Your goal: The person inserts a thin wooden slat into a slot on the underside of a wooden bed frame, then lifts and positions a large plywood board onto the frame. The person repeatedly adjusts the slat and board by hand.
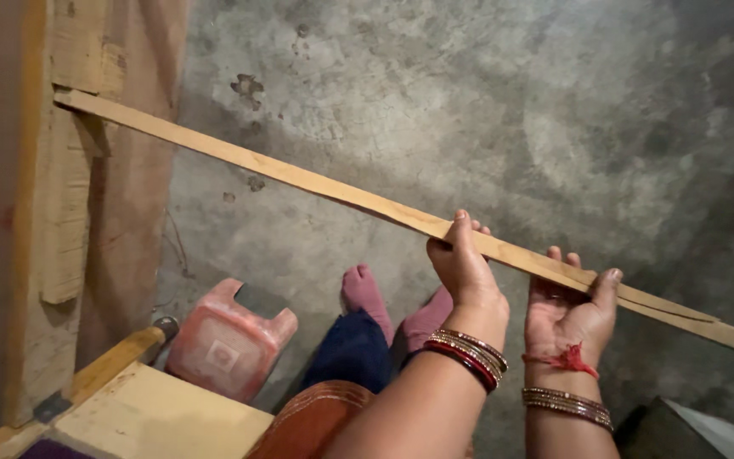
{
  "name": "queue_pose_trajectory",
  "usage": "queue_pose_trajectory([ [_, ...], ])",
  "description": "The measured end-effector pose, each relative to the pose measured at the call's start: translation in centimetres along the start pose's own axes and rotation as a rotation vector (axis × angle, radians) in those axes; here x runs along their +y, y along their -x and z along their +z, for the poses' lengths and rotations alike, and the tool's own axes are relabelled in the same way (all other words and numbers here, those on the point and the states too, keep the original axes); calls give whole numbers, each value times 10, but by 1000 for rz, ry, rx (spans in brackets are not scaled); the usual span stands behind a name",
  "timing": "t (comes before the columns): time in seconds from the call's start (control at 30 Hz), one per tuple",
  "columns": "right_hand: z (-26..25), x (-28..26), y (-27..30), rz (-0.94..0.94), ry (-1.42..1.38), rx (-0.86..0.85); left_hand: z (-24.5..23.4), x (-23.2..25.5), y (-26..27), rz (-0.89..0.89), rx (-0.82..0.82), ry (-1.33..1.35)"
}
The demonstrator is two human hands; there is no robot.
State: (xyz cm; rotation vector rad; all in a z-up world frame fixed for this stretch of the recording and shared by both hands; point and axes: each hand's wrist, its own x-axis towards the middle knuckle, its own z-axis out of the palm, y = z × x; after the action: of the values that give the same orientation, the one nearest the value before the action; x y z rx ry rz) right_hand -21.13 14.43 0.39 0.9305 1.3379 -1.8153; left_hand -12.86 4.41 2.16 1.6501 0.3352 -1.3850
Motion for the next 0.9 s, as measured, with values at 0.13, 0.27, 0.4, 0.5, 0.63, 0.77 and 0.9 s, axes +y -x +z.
queue_pose_trajectory([
  [0.13, 0, 5, -16, 104, -30, -7, 0, 10, -9, -35, -27, -42],
  [0.27, 0, 12, -25, 104, -35, 35, -11, 22, -17, -182, -17, 53],
  [0.4, -6, 14, -27, 51, 82, 20, -24, 23, -26, -160, -128, -87],
  [0.5, -6, 7, -27, 96, 116, 13, -25, 20, -27, -98, -121, -130],
  [0.63, 4, 4, -29, 111, 81, 67, -15, 9, -27, -55, -42, -102],
  [0.77, 5, 14, -24, 60, 214, 40, -21, 7, -40, -55, -54, -153],
  [0.9, 15, 3, -21, 128, 300, 92, -18, 6, -33, -30, -45, -162],
])
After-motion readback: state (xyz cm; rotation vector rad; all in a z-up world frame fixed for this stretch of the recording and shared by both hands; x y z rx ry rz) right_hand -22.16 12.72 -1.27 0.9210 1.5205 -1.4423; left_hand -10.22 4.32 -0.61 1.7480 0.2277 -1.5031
